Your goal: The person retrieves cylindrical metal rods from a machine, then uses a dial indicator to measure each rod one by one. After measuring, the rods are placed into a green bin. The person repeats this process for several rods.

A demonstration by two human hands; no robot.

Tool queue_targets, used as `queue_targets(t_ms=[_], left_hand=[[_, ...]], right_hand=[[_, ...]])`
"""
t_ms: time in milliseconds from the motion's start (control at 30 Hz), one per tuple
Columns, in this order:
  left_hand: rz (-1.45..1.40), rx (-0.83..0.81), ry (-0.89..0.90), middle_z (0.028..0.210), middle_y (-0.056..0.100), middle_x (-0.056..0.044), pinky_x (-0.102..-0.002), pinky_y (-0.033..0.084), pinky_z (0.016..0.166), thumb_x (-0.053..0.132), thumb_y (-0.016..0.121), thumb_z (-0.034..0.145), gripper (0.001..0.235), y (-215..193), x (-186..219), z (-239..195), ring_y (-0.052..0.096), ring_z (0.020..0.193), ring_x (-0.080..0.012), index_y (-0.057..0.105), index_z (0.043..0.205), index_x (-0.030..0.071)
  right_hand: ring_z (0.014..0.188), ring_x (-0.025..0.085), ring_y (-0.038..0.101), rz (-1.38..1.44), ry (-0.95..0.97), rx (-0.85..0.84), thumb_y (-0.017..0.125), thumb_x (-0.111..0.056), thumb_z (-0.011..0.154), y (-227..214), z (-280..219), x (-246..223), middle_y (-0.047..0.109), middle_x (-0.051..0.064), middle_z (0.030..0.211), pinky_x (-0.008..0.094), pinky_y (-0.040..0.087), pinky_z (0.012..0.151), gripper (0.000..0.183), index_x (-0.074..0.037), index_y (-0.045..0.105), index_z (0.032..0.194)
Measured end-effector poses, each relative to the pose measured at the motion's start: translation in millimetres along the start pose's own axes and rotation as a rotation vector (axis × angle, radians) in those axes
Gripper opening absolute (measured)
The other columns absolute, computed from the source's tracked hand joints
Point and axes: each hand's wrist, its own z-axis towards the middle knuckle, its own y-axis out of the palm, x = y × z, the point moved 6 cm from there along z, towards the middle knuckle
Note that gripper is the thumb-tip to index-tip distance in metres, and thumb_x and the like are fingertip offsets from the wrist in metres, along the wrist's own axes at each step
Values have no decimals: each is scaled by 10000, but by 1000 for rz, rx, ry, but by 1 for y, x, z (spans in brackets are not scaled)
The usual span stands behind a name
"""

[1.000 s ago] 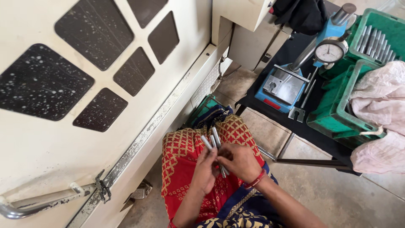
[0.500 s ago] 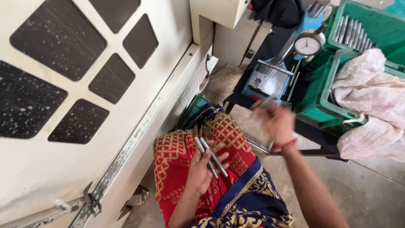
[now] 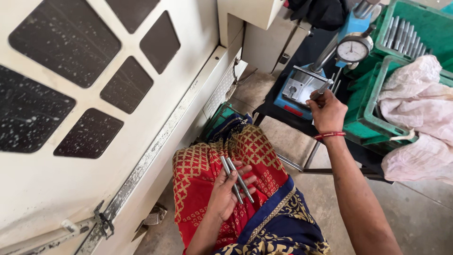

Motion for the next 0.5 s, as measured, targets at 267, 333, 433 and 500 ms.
queue_targets(t_ms=[267,333,433,500], left_hand=[[20,10,-14,1309,668,-181,-510,660,845,213,515,1023,330,2,-4,3,714,1116,-351,533,1336,112],[5,2,-14,1315,665,-183,-509,660,842,210,513,1023,330,4,-5,3,713,1115,-351,531,1336,108],[28,27,-19,1316,662,-185,-511,663,847,204,506,1019,331,5,-3,1,714,1119,-353,530,1335,110],[50,44,-27,1316,662,-185,-510,662,852,203,497,1018,331,5,-1,0,712,1125,-351,531,1334,111]], right_hand=[[757,183,765,-49,12,34,859,-33,829,5,-2,10,761,130,842,305,603,715,208,2,697,954],[752,195,765,-62,1,34,860,-35,821,5,-1,10,758,136,838,312,603,711,212,1,699,954],[750,221,764,-110,-41,39,867,-55,816,5,2,9,755,144,833,325,603,705,221,1,696,945],[745,237,763,-140,-50,48,869,-71,816,4,6,12,754,146,827,334,602,702,221,-4,698,940]])
